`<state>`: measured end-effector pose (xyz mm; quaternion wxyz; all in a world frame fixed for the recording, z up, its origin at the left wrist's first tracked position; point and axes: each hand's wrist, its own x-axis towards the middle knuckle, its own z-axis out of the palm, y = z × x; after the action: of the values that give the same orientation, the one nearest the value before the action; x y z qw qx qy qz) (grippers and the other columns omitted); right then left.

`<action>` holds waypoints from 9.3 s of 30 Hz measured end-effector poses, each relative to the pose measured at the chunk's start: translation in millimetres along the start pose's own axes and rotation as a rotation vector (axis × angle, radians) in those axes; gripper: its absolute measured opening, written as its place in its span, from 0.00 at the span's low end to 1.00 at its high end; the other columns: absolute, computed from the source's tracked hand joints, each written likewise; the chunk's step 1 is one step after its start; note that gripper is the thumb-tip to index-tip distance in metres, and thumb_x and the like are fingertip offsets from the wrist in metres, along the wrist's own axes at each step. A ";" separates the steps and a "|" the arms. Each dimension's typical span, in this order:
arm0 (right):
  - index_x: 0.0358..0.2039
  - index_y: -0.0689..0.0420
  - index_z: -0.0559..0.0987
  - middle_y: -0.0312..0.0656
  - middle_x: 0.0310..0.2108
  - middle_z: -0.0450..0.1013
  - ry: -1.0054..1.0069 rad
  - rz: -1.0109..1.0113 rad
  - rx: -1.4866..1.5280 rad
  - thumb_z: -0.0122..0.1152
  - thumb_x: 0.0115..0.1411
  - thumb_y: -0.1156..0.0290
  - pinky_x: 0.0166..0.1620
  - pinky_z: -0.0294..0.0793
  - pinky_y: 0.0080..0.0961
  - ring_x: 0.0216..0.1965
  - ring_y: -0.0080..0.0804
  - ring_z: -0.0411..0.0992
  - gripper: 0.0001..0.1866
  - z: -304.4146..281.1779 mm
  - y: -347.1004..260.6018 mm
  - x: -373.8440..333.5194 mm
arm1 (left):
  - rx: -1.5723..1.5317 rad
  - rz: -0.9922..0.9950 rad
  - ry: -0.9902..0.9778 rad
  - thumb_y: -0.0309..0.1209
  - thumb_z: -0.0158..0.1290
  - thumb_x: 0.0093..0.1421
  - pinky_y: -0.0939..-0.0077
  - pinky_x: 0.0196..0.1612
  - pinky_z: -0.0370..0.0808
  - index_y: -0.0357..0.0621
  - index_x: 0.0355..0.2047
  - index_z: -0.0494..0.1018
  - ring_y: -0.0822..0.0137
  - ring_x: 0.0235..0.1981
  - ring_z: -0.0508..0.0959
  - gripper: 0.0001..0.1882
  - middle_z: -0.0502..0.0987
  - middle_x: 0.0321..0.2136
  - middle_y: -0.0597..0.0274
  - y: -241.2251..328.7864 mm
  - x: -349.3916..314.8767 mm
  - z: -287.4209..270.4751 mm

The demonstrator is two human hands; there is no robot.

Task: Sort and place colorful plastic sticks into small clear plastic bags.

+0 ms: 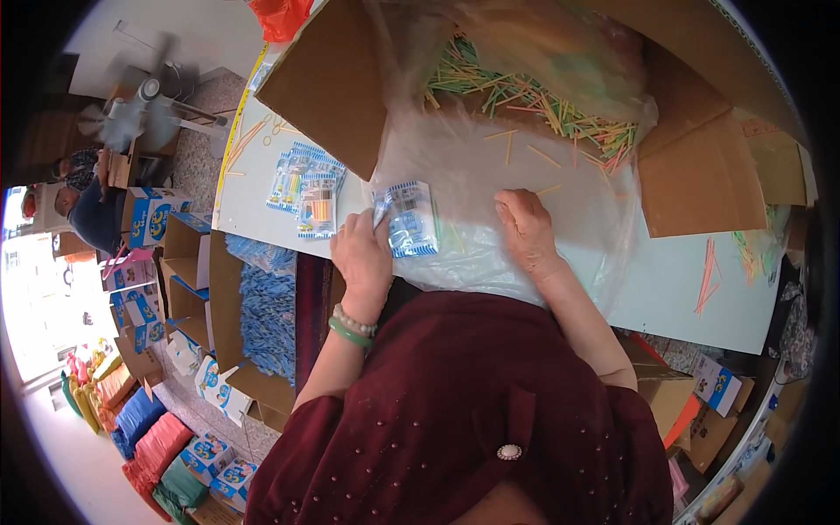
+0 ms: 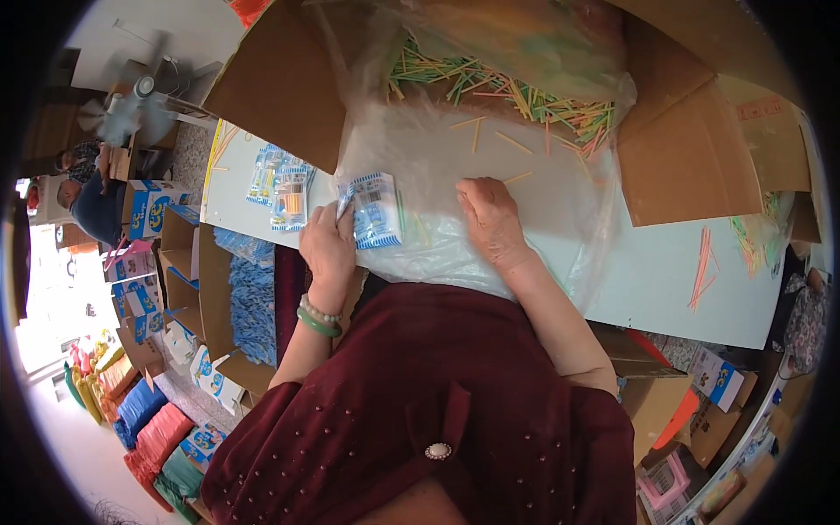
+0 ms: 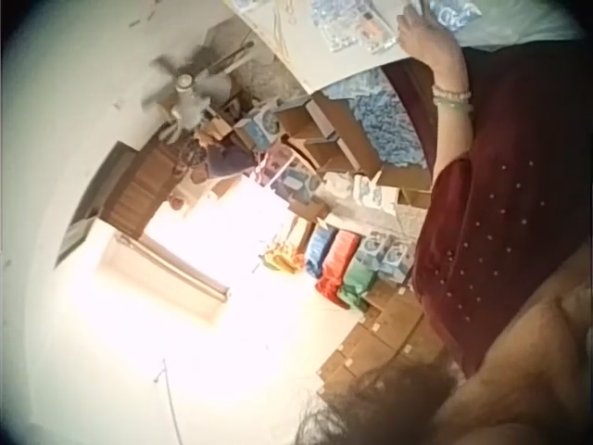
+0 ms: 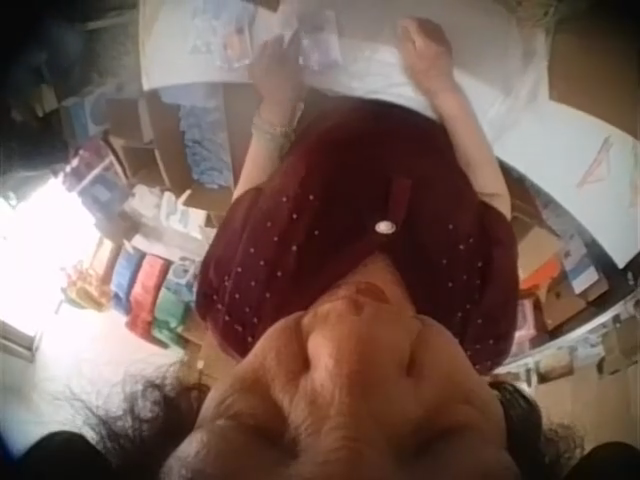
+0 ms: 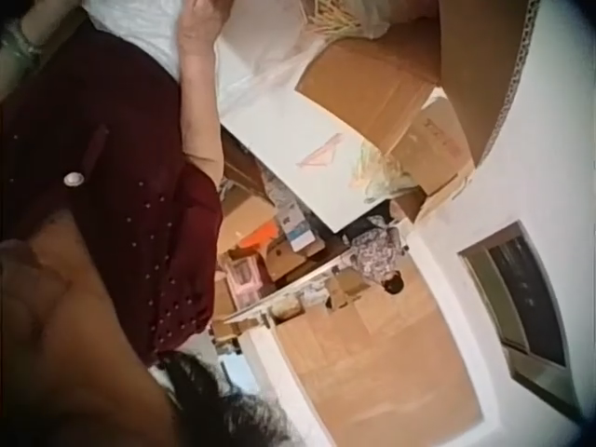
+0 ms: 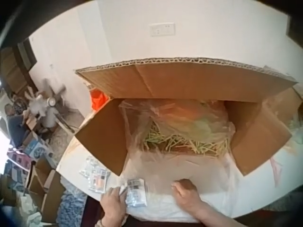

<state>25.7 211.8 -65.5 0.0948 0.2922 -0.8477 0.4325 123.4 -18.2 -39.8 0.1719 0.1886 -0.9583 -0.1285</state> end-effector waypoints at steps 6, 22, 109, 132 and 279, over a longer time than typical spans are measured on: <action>0.41 0.59 0.73 0.40 0.29 0.71 -0.015 0.266 0.287 0.55 0.56 0.77 0.36 0.70 0.26 0.30 0.28 0.69 0.11 -14.2 -15.1 8.7 | -0.292 0.048 0.037 0.26 0.57 0.54 0.72 0.29 0.68 0.37 0.34 0.76 0.61 0.24 0.72 0.08 0.71 0.22 0.56 20.8 0.8 -26.4; 0.33 0.59 0.74 0.29 0.25 0.67 -0.378 0.671 0.636 0.57 0.57 0.71 0.34 0.65 0.16 0.29 0.17 0.63 0.06 -58.3 -20.4 29.0 | -1.112 -0.200 -0.753 0.23 0.59 0.53 0.82 0.29 0.67 0.34 0.24 0.74 0.81 0.26 0.68 0.06 0.74 0.25 0.69 82.8 38.5 29.2; 0.41 0.62 0.75 0.32 0.33 0.72 -0.288 0.675 0.648 0.58 0.51 0.79 0.40 0.70 0.20 0.34 0.22 0.69 0.14 -43.4 -35.1 24.9 | -1.527 -0.063 -0.503 0.21 0.54 0.56 0.78 0.45 0.70 0.37 0.36 0.78 0.71 0.41 0.72 0.08 0.72 0.39 0.62 88.1 25.2 1.9; 0.40 0.64 0.75 0.34 0.31 0.73 -0.570 0.530 0.794 0.57 0.57 0.75 0.42 0.70 0.19 0.34 0.21 0.70 0.10 47.5 -107.3 50.4 | -0.555 -0.037 0.231 0.23 0.58 0.45 0.66 0.34 0.70 0.40 0.25 0.75 0.54 0.30 0.72 0.05 0.74 0.30 0.57 -28.7 35.0 -41.6; 0.48 0.61 0.75 0.39 0.43 0.74 0.191 0.312 0.424 0.62 0.51 0.74 0.50 0.67 0.25 0.43 0.28 0.70 0.21 -139.3 105.3 167.8 | -1.427 -0.202 -0.545 0.19 0.58 0.52 0.81 0.37 0.73 0.37 0.43 0.73 0.72 0.39 0.75 0.16 0.76 0.40 0.60 74.8 305.9 114.7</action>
<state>-184.1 300.2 17.2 0.0435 0.1294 -0.7601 0.6353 -209.8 -54.5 -34.7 -0.0028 0.0803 -0.6301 -0.7723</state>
